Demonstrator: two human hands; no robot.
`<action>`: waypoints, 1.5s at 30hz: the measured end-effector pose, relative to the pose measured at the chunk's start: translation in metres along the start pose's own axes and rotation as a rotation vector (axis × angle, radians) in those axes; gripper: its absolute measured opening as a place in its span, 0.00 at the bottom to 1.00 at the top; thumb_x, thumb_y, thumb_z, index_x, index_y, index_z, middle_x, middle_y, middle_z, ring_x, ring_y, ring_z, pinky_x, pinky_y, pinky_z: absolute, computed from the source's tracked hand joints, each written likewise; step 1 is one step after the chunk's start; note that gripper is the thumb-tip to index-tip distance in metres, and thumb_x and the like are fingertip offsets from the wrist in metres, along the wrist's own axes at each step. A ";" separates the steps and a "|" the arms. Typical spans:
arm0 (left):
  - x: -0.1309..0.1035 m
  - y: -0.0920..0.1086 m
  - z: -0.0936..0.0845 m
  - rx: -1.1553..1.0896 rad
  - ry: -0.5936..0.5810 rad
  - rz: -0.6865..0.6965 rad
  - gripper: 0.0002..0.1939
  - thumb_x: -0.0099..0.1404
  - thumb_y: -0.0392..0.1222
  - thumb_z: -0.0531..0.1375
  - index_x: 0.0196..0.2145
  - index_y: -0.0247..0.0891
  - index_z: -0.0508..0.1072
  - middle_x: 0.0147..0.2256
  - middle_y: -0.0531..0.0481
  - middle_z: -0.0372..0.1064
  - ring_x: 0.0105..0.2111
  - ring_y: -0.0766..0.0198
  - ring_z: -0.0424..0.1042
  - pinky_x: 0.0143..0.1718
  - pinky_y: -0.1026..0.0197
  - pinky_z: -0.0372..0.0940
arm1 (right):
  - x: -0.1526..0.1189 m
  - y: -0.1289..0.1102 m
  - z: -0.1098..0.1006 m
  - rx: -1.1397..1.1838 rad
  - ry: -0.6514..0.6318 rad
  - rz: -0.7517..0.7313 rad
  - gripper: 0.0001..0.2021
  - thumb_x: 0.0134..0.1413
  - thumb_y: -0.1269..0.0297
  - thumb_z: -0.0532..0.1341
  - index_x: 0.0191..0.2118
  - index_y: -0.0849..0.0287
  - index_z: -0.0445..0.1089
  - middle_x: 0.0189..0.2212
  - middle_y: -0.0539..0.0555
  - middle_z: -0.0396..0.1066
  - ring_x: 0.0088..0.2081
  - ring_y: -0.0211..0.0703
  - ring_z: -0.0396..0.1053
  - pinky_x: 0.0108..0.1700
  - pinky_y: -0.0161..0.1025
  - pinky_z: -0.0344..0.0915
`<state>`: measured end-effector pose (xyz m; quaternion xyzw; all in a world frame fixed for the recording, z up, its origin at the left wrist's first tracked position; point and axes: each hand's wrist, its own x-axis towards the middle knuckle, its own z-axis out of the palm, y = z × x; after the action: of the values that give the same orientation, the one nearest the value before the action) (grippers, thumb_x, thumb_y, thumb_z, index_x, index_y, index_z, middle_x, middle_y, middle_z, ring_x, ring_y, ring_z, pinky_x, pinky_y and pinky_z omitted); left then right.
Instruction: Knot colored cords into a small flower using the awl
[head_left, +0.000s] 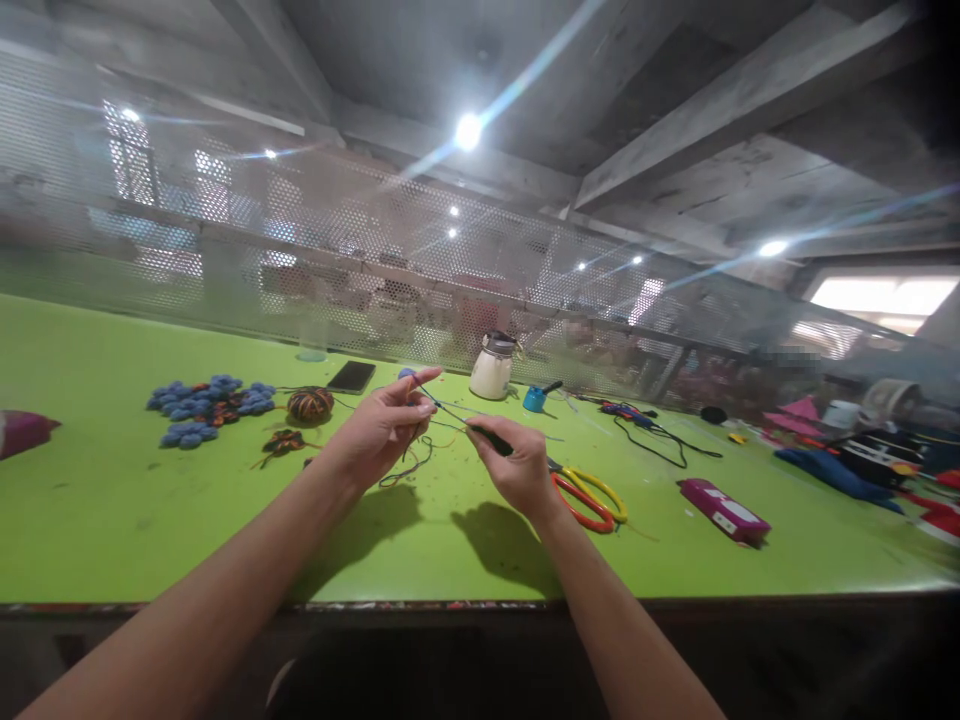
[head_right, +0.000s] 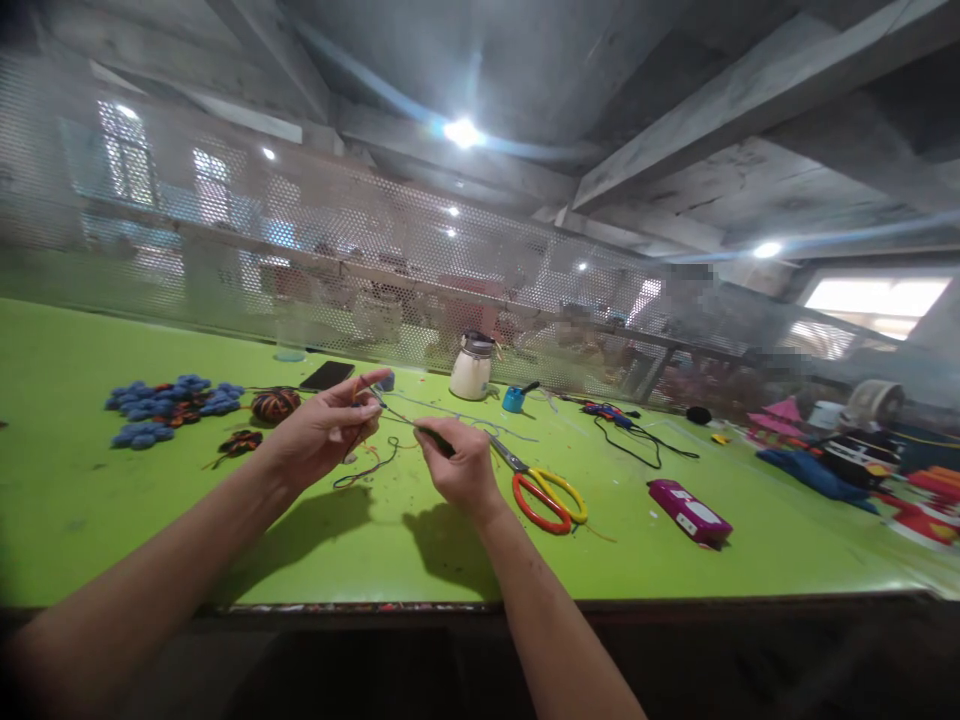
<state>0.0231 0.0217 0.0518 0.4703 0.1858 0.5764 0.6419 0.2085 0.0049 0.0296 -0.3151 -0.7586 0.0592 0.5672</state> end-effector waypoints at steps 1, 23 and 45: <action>0.001 -0.001 -0.001 0.021 -0.007 0.006 0.26 0.47 0.27 0.65 0.46 0.35 0.73 0.25 0.55 0.62 0.24 0.74 0.60 0.27 0.70 0.56 | 0.000 -0.001 0.001 0.039 -0.004 0.038 0.07 0.50 0.67 0.62 0.35 0.60 0.76 0.31 0.56 0.76 0.31 0.41 0.71 0.37 0.38 0.66; 0.005 -0.021 0.007 0.406 -0.112 0.173 0.27 0.53 0.31 0.62 0.52 0.38 0.70 0.23 0.57 0.59 0.23 0.72 0.55 0.25 0.67 0.52 | -0.001 0.006 0.019 0.834 -0.051 0.718 0.13 0.39 0.62 0.68 0.32 0.62 0.69 0.16 0.46 0.63 0.17 0.29 0.55 0.18 0.29 0.48; 0.004 -0.012 -0.004 0.194 -0.169 -0.095 0.22 0.49 0.28 0.62 0.43 0.37 0.76 0.25 0.54 0.62 0.24 0.73 0.58 0.27 0.68 0.53 | 0.000 0.005 0.009 0.488 -0.089 0.421 0.10 0.47 0.61 0.64 0.33 0.63 0.72 0.14 0.45 0.61 0.15 0.29 0.52 0.17 0.31 0.49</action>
<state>0.0279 0.0280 0.0411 0.5678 0.2077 0.4831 0.6332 0.2020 0.0112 0.0244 -0.3169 -0.6641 0.3690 0.5678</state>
